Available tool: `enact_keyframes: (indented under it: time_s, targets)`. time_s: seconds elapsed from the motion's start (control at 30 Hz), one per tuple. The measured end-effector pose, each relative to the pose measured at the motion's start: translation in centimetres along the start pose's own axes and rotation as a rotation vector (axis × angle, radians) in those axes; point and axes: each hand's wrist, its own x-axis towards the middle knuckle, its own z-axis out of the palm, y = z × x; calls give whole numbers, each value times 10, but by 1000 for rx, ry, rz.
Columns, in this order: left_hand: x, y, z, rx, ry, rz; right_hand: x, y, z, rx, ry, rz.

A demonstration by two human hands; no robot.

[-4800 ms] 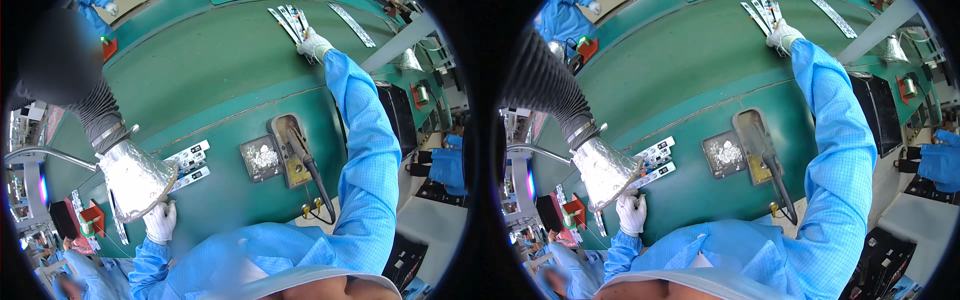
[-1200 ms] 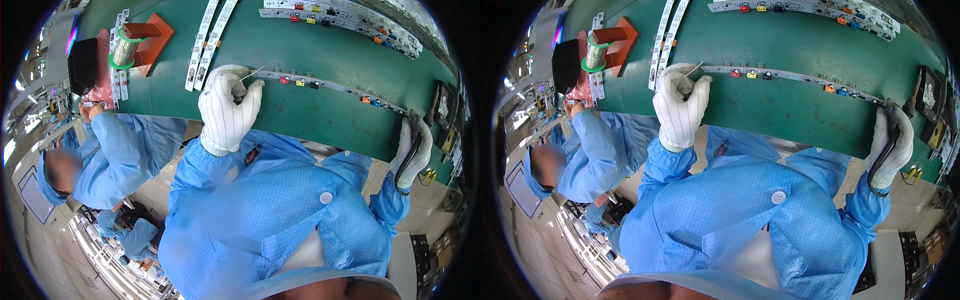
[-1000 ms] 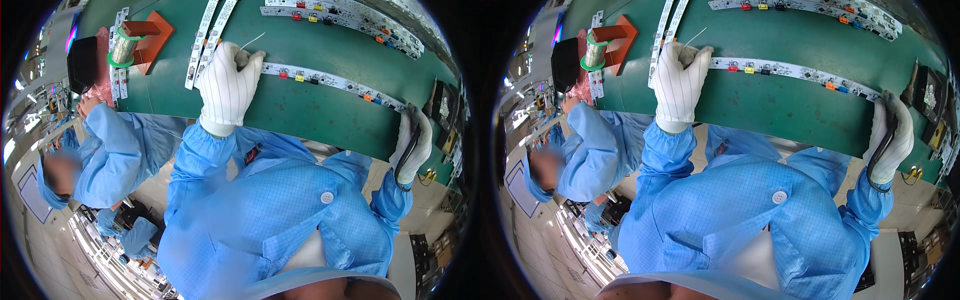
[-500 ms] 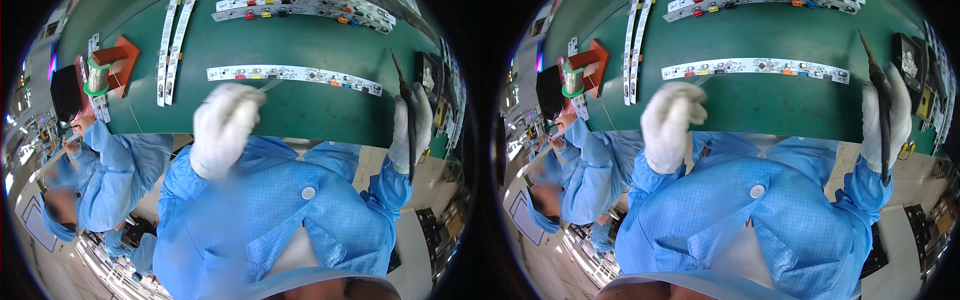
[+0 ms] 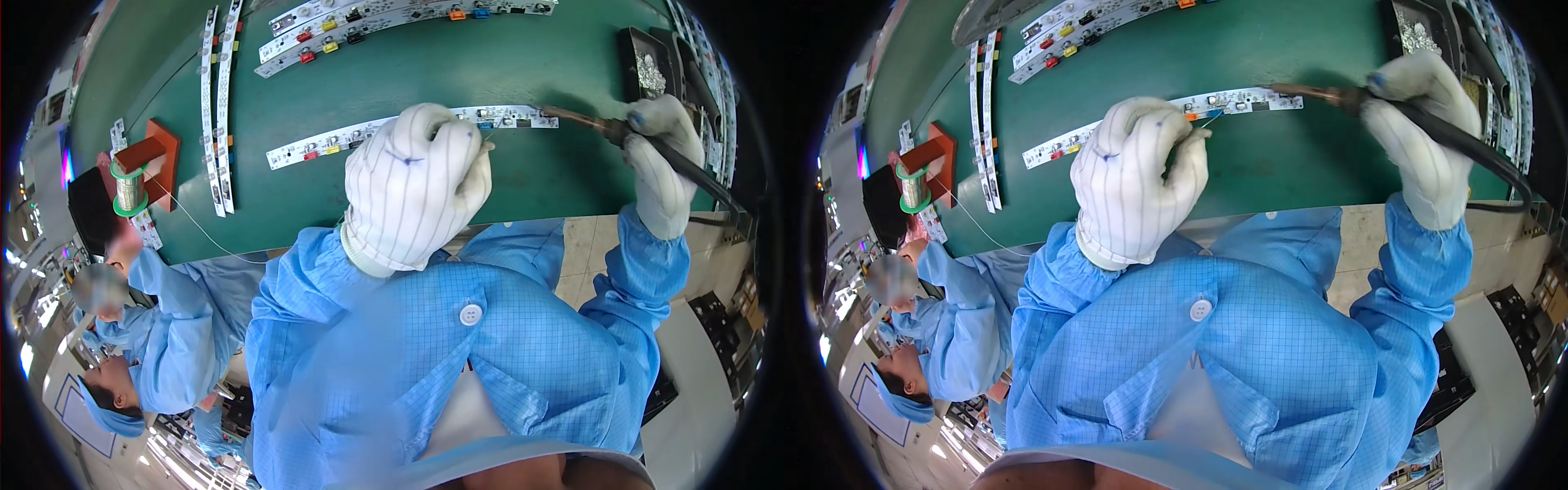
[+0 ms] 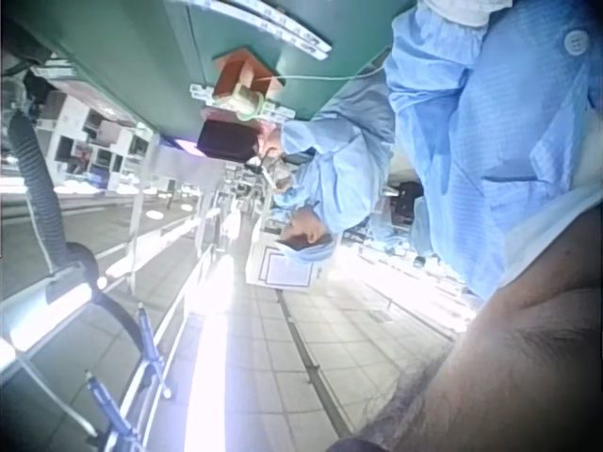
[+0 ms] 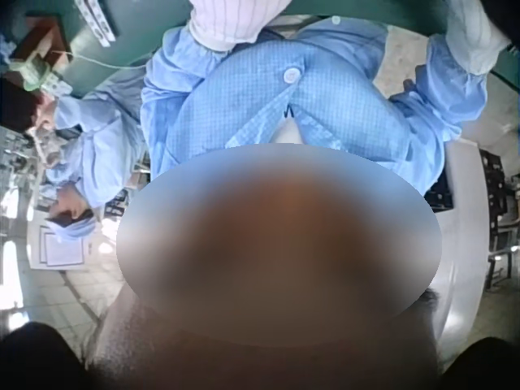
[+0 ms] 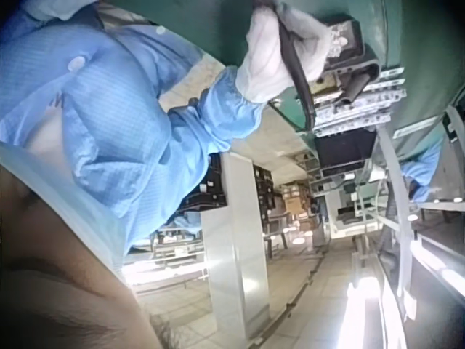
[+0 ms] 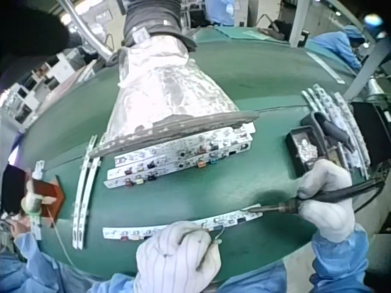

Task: Soldering electrical components and wiring onto flexible LED strips at an assembly workbench.

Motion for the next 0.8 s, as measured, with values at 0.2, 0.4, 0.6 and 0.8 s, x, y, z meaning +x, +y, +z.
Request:
enact_keyframes:
  time_s: [0.2, 0.4, 0.6, 0.8]
  targets:
    - [0, -1, 12, 125, -16, 22, 11, 4, 12, -87, -126, 4]
    - [0, 2, 15, 109, -6, 16, 9, 19, 8, -182, -147, -106]
    - [-1, 2, 16, 112, 9, 4, 12, 35, 3, -321, -202, -411]
    - [5, 1, 16, 45, 15, 41, 8, 28, 7, -185, -103, -93]
